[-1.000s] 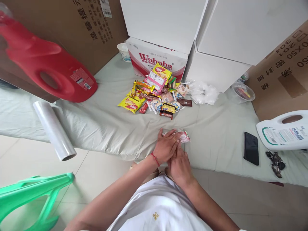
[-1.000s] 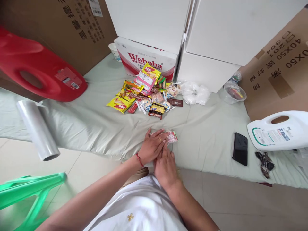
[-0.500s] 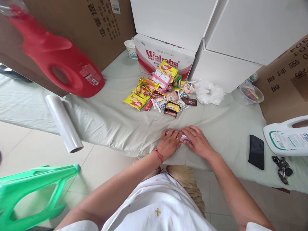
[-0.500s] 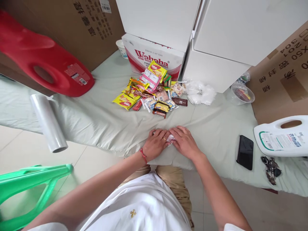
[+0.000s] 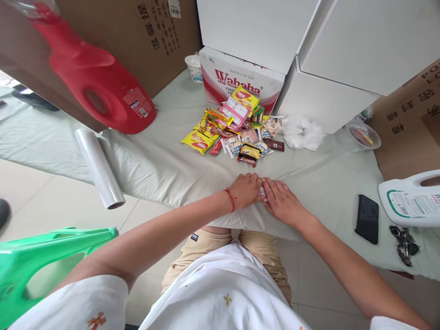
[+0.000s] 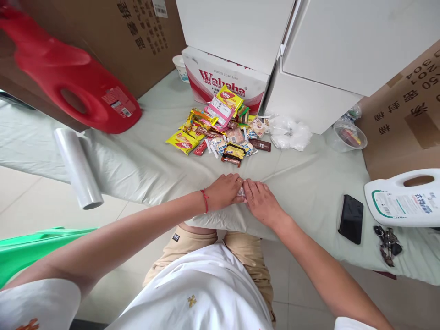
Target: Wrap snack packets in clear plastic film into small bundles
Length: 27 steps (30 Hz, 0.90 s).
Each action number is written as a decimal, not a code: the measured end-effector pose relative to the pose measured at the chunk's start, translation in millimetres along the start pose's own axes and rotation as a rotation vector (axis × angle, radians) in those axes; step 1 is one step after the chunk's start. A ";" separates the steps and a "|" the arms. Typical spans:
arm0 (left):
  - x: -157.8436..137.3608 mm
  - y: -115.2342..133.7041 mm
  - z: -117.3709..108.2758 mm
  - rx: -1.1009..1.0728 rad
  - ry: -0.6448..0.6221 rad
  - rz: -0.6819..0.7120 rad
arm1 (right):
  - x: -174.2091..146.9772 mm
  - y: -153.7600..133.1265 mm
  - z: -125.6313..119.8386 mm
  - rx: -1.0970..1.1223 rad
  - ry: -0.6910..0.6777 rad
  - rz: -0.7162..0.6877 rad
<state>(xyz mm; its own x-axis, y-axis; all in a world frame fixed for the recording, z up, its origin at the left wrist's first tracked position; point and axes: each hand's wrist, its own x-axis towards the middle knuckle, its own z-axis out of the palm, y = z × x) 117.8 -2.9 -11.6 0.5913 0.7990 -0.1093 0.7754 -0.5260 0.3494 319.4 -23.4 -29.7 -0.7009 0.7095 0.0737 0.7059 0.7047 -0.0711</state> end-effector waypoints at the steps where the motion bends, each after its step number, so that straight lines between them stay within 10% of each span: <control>1: -1.0 -1.5 -5.0 -0.044 -0.013 0.017 | 0.5 -2.4 0.9 0.005 -0.012 0.024; 8: -24.4 -31.9 -34.4 -1.088 0.215 0.049 | -8.3 -22.7 -18.3 0.754 0.057 0.296; 14: -44.5 -2.9 -14.2 -2.059 0.015 -0.039 | 2.3 -74.1 -29.2 1.863 -0.172 0.543; 21: -48.0 11.8 -3.1 -2.136 0.216 -0.272 | 2.6 -87.7 -10.4 1.849 -0.216 0.714; 27: -47.3 12.6 0.8 -2.121 0.296 -0.232 | -0.8 -101.3 6.0 1.532 0.096 0.545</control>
<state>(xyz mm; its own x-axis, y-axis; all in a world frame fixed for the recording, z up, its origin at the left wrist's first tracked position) 99.8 -47.6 -2.7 0.3417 0.9045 -0.2551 -0.6625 0.4243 0.6173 247.8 -95.4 -28.5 -0.3660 0.9002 -0.2359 0.0565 -0.2316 -0.9712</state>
